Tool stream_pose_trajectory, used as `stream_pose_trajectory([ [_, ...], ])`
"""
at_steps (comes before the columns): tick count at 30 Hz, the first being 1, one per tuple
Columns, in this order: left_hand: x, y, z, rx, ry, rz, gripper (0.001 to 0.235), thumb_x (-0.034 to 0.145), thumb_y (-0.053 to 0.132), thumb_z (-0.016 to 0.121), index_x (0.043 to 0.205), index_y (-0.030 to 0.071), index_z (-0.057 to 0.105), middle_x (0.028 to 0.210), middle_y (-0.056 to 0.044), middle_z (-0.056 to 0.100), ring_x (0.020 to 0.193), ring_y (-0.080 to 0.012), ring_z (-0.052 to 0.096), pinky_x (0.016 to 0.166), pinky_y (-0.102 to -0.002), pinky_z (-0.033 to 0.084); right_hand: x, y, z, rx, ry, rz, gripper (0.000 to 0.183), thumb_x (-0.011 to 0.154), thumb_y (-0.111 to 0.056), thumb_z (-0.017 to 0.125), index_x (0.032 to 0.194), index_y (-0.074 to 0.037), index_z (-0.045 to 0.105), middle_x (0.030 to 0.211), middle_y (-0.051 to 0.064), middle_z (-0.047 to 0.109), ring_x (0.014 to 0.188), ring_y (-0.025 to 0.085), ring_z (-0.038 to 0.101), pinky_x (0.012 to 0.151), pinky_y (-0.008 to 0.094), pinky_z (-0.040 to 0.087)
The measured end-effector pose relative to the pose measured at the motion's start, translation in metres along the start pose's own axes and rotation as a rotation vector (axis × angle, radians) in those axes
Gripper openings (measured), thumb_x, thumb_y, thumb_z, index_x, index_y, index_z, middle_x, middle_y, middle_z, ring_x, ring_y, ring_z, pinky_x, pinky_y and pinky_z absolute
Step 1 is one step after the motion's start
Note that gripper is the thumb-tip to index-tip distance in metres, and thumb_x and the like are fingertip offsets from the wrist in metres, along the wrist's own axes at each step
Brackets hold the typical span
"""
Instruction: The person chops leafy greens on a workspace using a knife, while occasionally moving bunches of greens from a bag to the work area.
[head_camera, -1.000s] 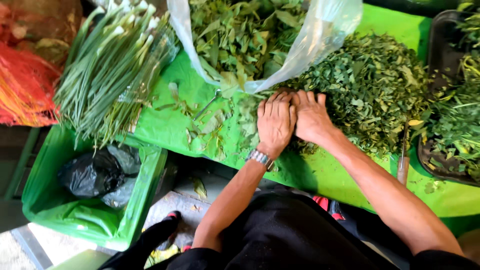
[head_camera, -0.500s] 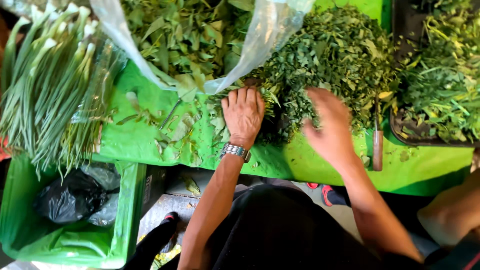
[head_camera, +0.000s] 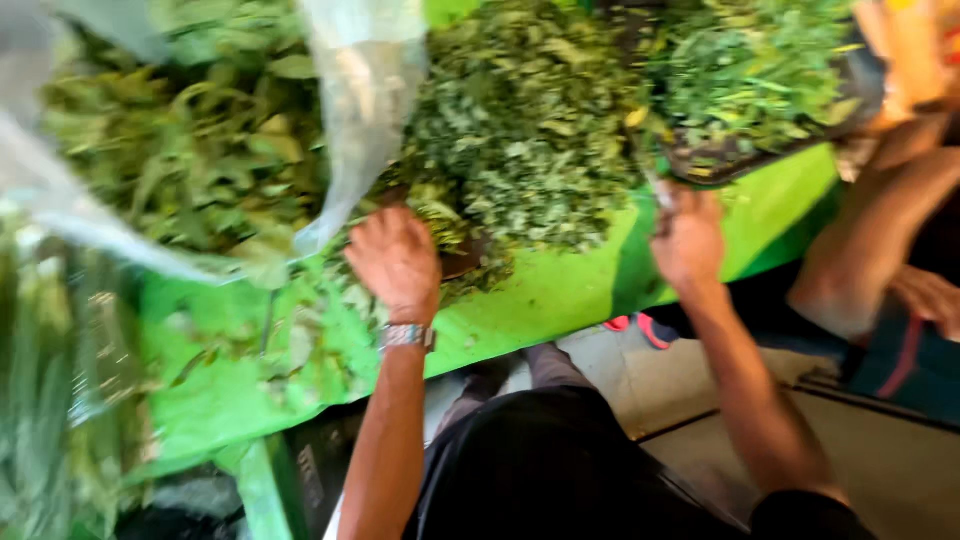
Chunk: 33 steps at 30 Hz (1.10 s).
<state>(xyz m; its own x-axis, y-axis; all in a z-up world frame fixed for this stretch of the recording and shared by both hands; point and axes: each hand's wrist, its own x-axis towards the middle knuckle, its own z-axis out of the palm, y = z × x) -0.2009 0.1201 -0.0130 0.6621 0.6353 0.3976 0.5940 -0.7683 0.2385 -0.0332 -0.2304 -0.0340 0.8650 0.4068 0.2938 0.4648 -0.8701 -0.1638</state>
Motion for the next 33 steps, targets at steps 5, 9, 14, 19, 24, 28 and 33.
stream_pose_trajectory([
  [5, 0.002, 0.000, 0.004, 0.044, 0.073, -0.004, 0.016, 0.094, 0.028, 0.062, 0.095, 0.013, 0.066, 0.096, -0.010, 0.065, 0.096, -0.0313, 0.058, 0.083, -0.049, 0.044, -0.011, -0.028, -0.044, 0.102, -0.009, 0.127, 0.020, 0.109, -0.017, 0.060, 0.123, -0.003, 0.060, 0.111, 0.025, 0.064, 0.089, 0.046, 0.063, 0.076, 0.057, 0.049],
  [9, 0.001, 0.001, 0.004, 0.011, 0.123, -0.019, 0.016, 0.097, 0.028, 0.061, 0.097, 0.013, 0.066, 0.096, -0.009, 0.065, 0.098, -0.0311, 0.058, 0.086, -0.048, 0.045, -0.035, -0.080, -0.061, 0.429, -0.140, 0.291, 0.024, 0.113, -0.025, 0.052, 0.124, -0.005, 0.059, 0.082, 0.020, 0.064, 0.074, 0.039, 0.065, 0.067, 0.052, 0.048],
  [14, 0.000, 0.003, -0.001, 0.028, 0.080, -0.024, 0.018, 0.099, 0.027, 0.059, 0.095, 0.011, 0.066, 0.094, -0.010, 0.065, 0.095, -0.0306, 0.058, 0.083, -0.048, 0.043, -0.061, -0.164, -0.037, 0.869, -0.357, 0.098, 0.027, 0.106, -0.030, 0.052, 0.123, -0.009, 0.057, 0.068, 0.011, 0.064, 0.056, 0.027, 0.063, 0.052, 0.042, 0.049],
  [19, -0.002, 0.006, 0.000, 0.067, 0.099, -0.018, 0.018, 0.100, 0.027, 0.058, 0.096, 0.011, 0.066, 0.095, -0.010, 0.065, 0.094, -0.0311, 0.058, 0.081, -0.048, 0.043, -0.062, -0.191, -0.021, 0.854, -0.360, -0.007, 0.037, 0.103, -0.031, 0.056, 0.134, -0.011, 0.052, 0.072, 0.019, 0.067, 0.063, 0.039, 0.067, 0.056, 0.050, 0.049],
  [24, -0.002, 0.008, 0.006, 0.104, 0.120, -0.015, 0.019, 0.099, 0.028, 0.057, 0.097, 0.012, 0.066, 0.096, -0.009, 0.066, 0.094, -0.0312, 0.058, 0.082, -0.048, 0.043, -0.061, -0.194, -0.016, 0.721, -0.204, -0.194, 0.044, 0.104, -0.031, 0.057, 0.140, -0.005, 0.050, 0.086, 0.021, 0.071, 0.070, 0.041, 0.069, 0.061, 0.053, 0.052],
  [28, -0.003, 0.010, 0.006, 0.121, 0.108, -0.023, 0.019, 0.099, 0.028, 0.057, 0.096, 0.012, 0.066, 0.096, -0.009, 0.066, 0.094, -0.0312, 0.058, 0.082, -0.048, 0.043, -0.056, -0.200, -0.020, 0.569, -0.263, -0.227, 0.049, 0.102, -0.028, 0.055, 0.143, -0.003, 0.048, 0.096, 0.023, 0.073, 0.066, 0.040, 0.070, 0.057, 0.051, 0.055],
  [33, -0.002, 0.013, 0.005, 0.121, 0.141, -0.028, 0.019, 0.098, 0.028, 0.058, 0.101, 0.013, 0.068, 0.093, -0.009, 0.064, 0.092, -0.0317, 0.057, 0.081, -0.048, 0.042, -0.042, -0.199, -0.017, 0.503, -0.351, -0.253, 0.052, 0.100, -0.028, 0.056, 0.145, -0.005, 0.046, 0.089, 0.023, 0.072, 0.062, 0.040, 0.070, 0.055, 0.052, 0.055],
])
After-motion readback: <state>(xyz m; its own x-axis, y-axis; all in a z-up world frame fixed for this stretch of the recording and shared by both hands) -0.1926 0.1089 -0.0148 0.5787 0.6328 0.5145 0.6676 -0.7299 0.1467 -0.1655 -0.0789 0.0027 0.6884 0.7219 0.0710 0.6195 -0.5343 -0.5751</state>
